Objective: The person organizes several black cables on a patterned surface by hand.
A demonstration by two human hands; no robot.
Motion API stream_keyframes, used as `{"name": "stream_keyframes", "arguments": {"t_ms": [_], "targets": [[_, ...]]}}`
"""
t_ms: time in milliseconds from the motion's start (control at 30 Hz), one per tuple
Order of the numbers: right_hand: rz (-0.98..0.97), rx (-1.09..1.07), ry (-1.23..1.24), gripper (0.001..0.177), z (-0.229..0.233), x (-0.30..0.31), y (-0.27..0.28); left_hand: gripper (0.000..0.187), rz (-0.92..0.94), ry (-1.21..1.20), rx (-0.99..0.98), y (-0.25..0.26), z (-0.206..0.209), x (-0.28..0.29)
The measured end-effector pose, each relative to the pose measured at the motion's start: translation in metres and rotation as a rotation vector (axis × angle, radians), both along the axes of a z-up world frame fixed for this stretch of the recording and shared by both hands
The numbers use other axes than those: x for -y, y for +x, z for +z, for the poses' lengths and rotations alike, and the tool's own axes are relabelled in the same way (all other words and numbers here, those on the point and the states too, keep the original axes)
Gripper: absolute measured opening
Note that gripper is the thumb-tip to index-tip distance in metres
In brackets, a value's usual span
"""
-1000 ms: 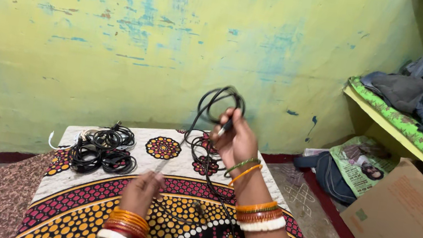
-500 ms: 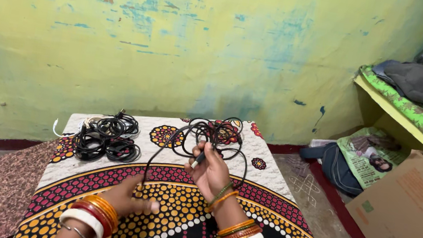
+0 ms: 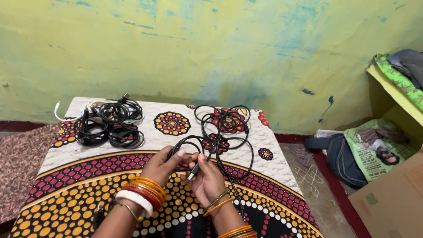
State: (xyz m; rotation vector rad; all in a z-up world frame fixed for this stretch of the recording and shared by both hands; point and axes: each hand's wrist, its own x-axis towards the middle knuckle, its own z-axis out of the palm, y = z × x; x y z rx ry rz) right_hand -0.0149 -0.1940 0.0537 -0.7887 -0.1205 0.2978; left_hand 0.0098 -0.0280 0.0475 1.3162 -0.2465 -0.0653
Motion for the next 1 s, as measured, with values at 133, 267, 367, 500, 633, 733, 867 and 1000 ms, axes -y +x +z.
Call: {"name": "stream_keyframes", "arguments": {"t_ms": [133, 267, 367, 500, 633, 733, 867, 1000], "targets": [[0.061, -0.042, 0.077, 0.026, -0.016, -0.009, -0.005, 0.027, 0.056, -0.291, -0.157, -0.007, -0.031, -0.005], [0.105, -0.027, 0.032, 0.026, -0.028, -0.014, -0.008, 0.029, 0.014, -0.593, -0.235, 0.001, -0.051, -0.015], [0.133, -0.025, 0.031, 0.024, -0.039, -0.012, -0.003, 0.032, -0.034, -0.627, -0.267, 0.000, -0.056, -0.020], [0.169, -0.004, 0.011, 0.018, -0.048, -0.008, -0.001, 0.034, -0.082, -0.631, -0.288, 0.001, -0.056, -0.022], [0.229, -0.003, 0.003, 0.018, -0.043, -0.006, 0.003, 0.033, -0.069, -0.578, -0.253, 0.003, -0.060, -0.022], [0.278, -0.037, -0.013, 0.021, -0.036, 0.002, 0.006, 0.033, -0.081, -0.510, -0.267, 0.004, -0.062, -0.021], [0.336, -0.060, 0.043, 0.028, -0.030, 0.007, 0.003, 0.033, -0.092, -0.417, -0.290, 0.002, -0.054, -0.020], [0.327, -0.060, 0.044, 0.037, -0.030, 0.004, 0.000, 0.031, -0.104, -0.440, -0.357, 0.001, -0.046, -0.022]]}}
